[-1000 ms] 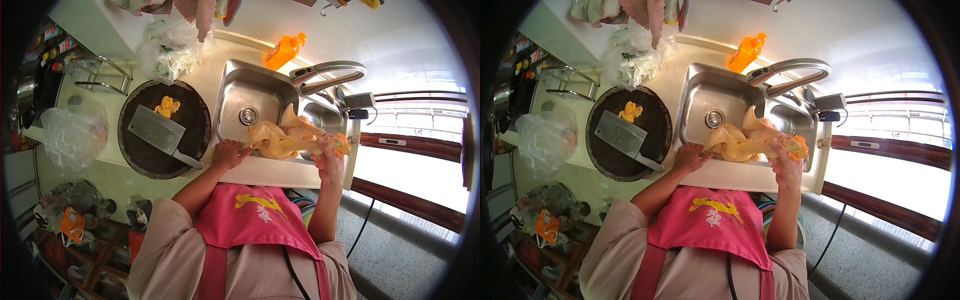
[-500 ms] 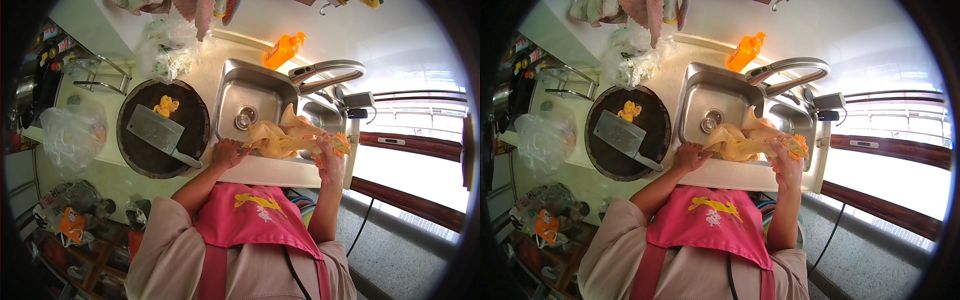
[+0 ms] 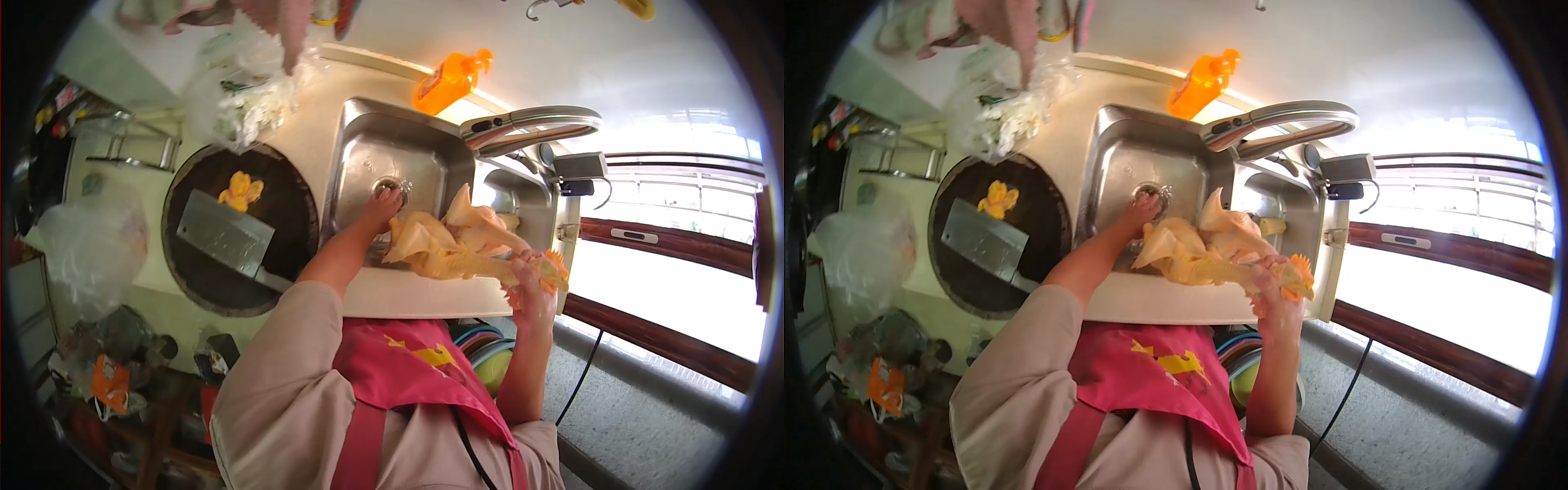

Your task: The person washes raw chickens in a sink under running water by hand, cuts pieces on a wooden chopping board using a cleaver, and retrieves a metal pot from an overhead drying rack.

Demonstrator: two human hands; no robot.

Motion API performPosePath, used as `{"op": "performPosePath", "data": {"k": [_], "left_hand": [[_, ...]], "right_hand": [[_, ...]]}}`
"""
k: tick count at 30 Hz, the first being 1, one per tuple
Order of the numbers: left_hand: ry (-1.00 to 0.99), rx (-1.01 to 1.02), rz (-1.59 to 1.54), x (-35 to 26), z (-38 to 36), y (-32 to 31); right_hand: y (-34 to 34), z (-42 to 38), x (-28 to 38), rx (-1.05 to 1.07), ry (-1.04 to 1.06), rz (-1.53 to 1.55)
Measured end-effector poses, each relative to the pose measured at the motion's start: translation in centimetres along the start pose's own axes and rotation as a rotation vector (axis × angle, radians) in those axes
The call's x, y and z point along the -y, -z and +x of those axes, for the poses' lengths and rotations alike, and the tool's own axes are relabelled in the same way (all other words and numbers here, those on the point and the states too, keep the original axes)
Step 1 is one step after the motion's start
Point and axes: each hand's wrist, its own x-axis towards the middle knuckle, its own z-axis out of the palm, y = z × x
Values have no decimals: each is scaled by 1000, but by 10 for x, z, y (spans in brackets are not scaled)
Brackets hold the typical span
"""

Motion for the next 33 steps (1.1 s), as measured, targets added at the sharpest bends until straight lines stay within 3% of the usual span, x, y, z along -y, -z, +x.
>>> {"op": "performPosePath", "data": {"k": [8,11,14,17,20,23,26,29,32,33], "left_hand": [[-41,20,141,13,36,-46],[94,-81,-166,4,38,-27],[439,-310,-703,22,54,-22],[447,-80,-512,15,43,42],[499,-68,-1218,-2,47,95],[478,-126,-1358,-32,68,141],[345,-91,-1730,-52,117,151],[114,-135,-2155,-49,197,113],[-87,-95,-2223,-62,202,127],[-45,-143,-2147,-65,199,130]], "right_hand": [[10,4,-5,-33,-22,-9],[14,5,-7,-19,-33,20],[14,8,-6,2,-34,31],[18,12,-2,33,-57,22],[15,12,1,46,-79,43],[15,15,1,53,-53,58],[18,15,-7,61,-51,50],[20,15,-13,61,-47,21],[16,12,-7,62,-67,-31],[16,11,-4,65,-80,-50]]}}
